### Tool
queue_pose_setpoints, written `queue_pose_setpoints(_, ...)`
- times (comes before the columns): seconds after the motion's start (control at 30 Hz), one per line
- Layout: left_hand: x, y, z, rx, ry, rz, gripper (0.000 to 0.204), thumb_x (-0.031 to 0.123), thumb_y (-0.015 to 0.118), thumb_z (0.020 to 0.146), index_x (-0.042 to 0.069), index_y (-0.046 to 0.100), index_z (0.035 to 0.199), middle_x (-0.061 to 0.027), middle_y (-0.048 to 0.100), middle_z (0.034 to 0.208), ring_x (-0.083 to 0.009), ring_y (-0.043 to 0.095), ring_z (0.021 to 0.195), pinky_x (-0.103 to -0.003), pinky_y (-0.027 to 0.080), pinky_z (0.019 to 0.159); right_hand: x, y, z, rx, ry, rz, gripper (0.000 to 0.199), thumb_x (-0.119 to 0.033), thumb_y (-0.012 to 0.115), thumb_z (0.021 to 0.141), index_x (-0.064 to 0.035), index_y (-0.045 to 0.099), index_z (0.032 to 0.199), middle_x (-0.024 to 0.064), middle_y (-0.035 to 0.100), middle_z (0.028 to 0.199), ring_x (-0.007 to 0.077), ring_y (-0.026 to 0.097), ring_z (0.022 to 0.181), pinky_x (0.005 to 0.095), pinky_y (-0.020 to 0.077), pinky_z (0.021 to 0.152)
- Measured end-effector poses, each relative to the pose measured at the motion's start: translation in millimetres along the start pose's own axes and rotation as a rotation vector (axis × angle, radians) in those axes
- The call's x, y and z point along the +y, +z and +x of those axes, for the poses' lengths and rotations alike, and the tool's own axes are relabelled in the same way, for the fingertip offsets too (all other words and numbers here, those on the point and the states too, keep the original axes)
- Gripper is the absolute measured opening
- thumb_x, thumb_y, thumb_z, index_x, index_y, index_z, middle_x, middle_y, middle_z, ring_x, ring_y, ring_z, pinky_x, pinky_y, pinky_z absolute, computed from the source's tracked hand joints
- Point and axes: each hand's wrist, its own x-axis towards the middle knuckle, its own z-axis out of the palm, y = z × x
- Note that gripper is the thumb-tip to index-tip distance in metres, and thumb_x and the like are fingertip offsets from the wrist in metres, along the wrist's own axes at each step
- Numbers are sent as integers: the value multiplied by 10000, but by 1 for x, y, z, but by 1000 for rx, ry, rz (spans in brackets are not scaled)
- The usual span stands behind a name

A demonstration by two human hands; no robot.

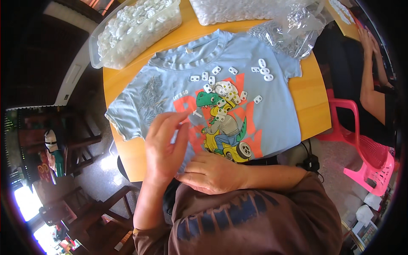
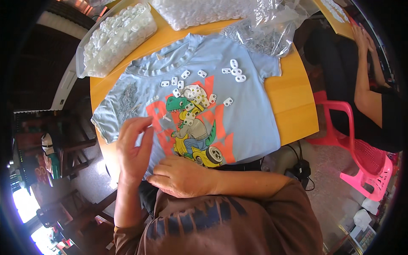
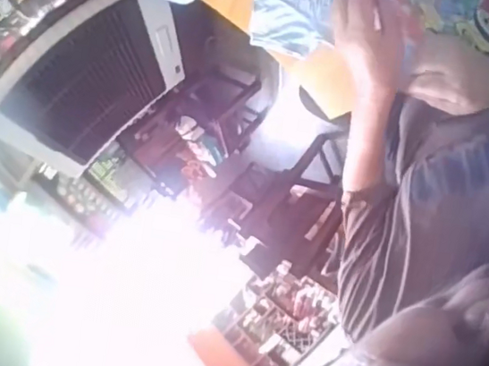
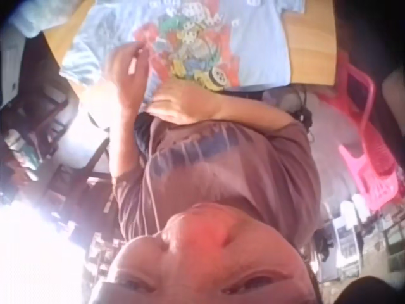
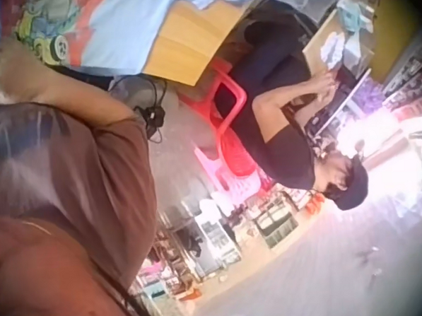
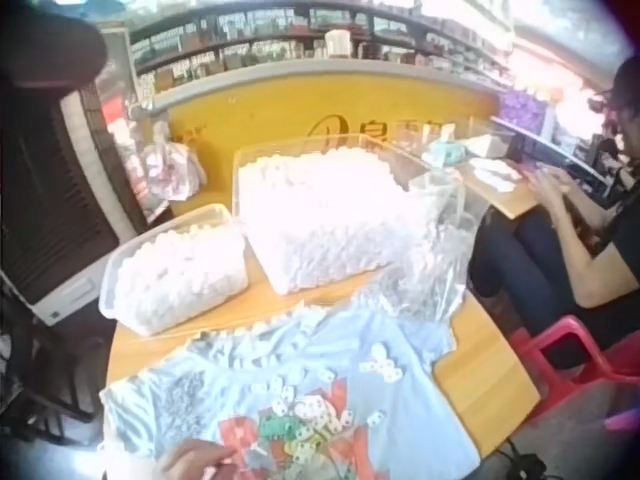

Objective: The person is manually assembling small white plastic clips by inserting metal fasteners into them on a graphic t-shirt.

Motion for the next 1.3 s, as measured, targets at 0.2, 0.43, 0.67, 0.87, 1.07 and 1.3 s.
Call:
queue_pose_setpoints(0.2, 9, 29, 38, -106, 184, 364, 268, 116, 638, 759, 55, 607, 1018, -113, 587, 1046, -290, 548, 980, -405, 409, 838, 2, 3, -1, 27, -48, -37, 174, -125, 597, 760, -57, 625, 917, 60, 567, 855, 237, 542, 782, 348, 436, 696)
queue_pose_setpoints(0.43, 2, 25, 23, -91, 267, 337, 298, 92, 654, 735, 40, 610, 1026, -108, 593, 1060, -276, 560, 944, -391, 407, 833, 5, 4, 2, 74, -91, -2, 146, -132, 589, 772, -45, 627, 882, 60, 572, 865, 232, 546, 782, 345, 436, 705)
queue_pose_setpoints(0.67, -23, -15, -8, 63, 83, 442, 202, 11, 600, 770, 44, 629, 968, -98, 620, 987, -268, 572, 891, -353, 421, 806, 3, 0, 4, -13, -58, -13, 71, -115, 614, 779, -49, 599, 802, 37, 493, 716, 205, 497, 658, 339, 408, 615)
queue_pose_setpoints(0.87, -25, -21, 2, 118, 77, 486, 206, 34, 611, 749, 56, 628, 953, -77, 606, 937, -253, 559, 860, -358, 395, 793, 2, 5, 5, 0, -70, -64, 69, -112, 628, 771, -57, 586, 775, 37, 462, 683, 200, 490, 639, 324, 398, 587)
queue_pose_setpoints(1.07, -25, -17, 24, 140, 153, 599, 171, 48, 624, 749, 67, 636, 918, -63, 600, 901, -249, 558, 846, -354, 388, 788, 1, 7, 5, 18, -79, -111, 71, -108, 631, 766, -57, 581, 772, 33, 449, 680, 191, 475, 628, 318, 393, 586)
queue_pose_setpoints(1.3, -45, -18, 26, 126, 161, 696, 139, 66, 641, 726, 86, 637, 863, -46, 588, 855, -238, 553, 817, -361, 374, 780, 3, 8, 2, 28, -82, -105, 65, -107, 627, 772, -59, 583, 775, 33, 441, 681, 188, 470, 630, 320, 385, 590)
